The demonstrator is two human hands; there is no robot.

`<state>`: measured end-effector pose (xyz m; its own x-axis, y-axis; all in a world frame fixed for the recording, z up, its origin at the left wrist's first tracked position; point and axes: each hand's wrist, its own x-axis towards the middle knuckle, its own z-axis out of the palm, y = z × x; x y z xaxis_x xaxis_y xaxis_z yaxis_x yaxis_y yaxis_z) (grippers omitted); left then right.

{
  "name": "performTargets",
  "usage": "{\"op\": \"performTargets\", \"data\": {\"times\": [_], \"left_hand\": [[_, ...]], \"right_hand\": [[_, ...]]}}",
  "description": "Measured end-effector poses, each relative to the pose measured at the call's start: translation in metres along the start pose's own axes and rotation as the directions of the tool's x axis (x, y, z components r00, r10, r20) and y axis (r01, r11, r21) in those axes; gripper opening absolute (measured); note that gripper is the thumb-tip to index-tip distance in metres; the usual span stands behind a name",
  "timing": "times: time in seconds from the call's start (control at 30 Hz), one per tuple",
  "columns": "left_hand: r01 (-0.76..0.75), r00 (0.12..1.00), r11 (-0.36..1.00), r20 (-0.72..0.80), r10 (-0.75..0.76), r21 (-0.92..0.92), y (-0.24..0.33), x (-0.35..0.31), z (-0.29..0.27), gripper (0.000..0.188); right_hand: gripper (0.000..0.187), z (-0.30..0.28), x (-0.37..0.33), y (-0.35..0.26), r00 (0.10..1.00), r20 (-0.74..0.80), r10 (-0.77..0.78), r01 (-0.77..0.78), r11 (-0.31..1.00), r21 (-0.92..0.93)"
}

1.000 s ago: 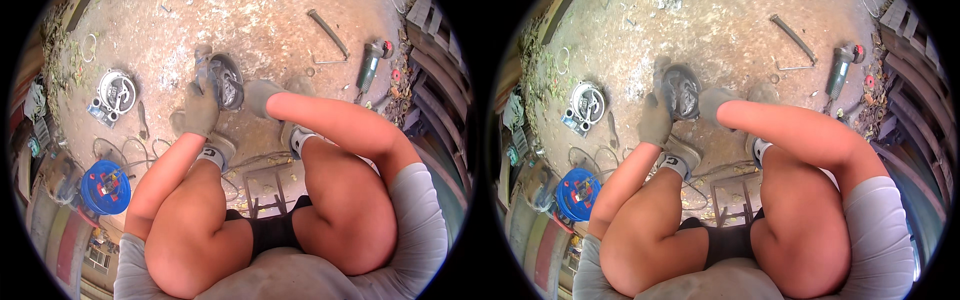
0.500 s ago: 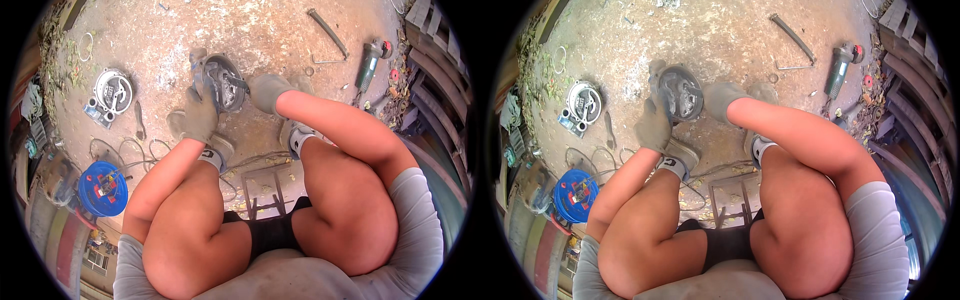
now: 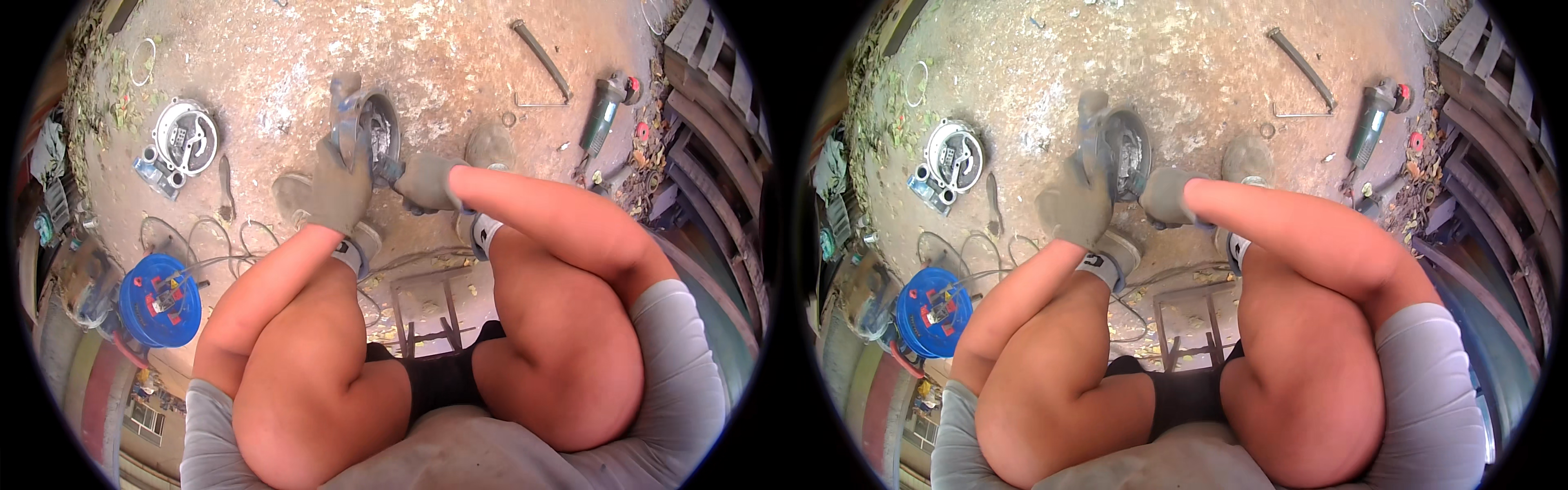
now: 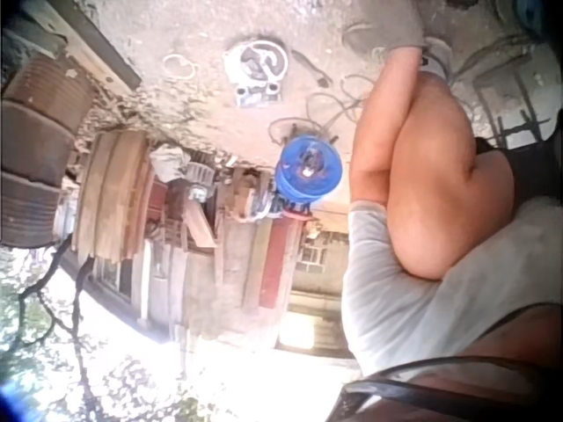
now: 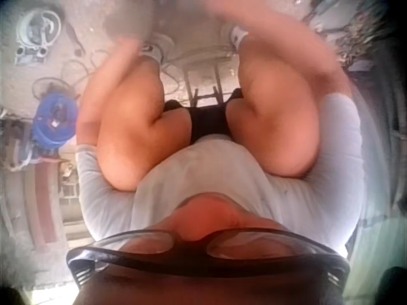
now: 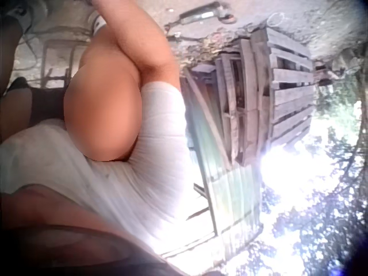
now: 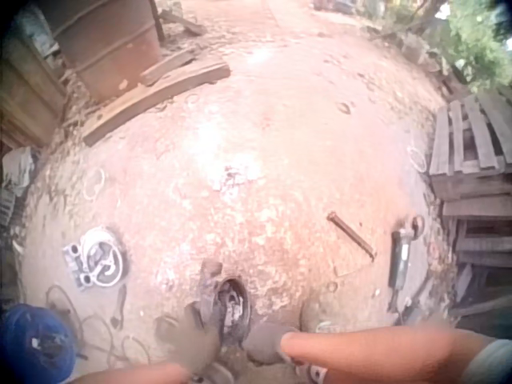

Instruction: The person uses a wire brush to scrub the interior and exterior surfaces of a metal mechanical housing. They repeatedly rotate the part to access different areas while working on a concrete floor.

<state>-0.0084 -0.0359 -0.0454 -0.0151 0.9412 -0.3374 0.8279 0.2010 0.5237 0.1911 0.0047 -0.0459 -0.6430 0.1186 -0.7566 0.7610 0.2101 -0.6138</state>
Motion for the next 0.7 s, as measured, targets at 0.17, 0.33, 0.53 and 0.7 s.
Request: {"op": "performTargets", "data": {"times": [0.17, 0.33, 0.53, 0.7], "left_hand": [[0.288, 0.939, 0.956, 0.179, -0.294, 0.057, 0.013, -0.002, -0.02, 0.066], [0.155, 0.96, 0.983, 0.22, -0.173, 0.096, 0.009, -0.003, -0.029, 0.066], [0.26, 0.947, 0.963, 0.174, -0.27, 0.076, 0.028, -0.003, -0.029, 0.06], [0.149, 0.984, 0.987, 0.11, -0.142, -0.059, 0.008, -0.013, -0.009, 0.068]], "right_hand": [[0.02, -0.025, -0.014, -0.005, 0.968, -0.117, 0.223, -0.232, 0.97, -0.072], [0.018, -0.019, -0.015, 0.0, 0.909, -0.203, 0.365, -0.37, 0.929, 0.014], [0.022, -0.008, 0.011, 0.006, 0.978, -0.073, 0.194, -0.207, 0.942, -0.264], [0.027, 0.008, 0.015, 0.008, 0.95, 0.232, 0.209, -0.282, 0.254, 0.925]]}}
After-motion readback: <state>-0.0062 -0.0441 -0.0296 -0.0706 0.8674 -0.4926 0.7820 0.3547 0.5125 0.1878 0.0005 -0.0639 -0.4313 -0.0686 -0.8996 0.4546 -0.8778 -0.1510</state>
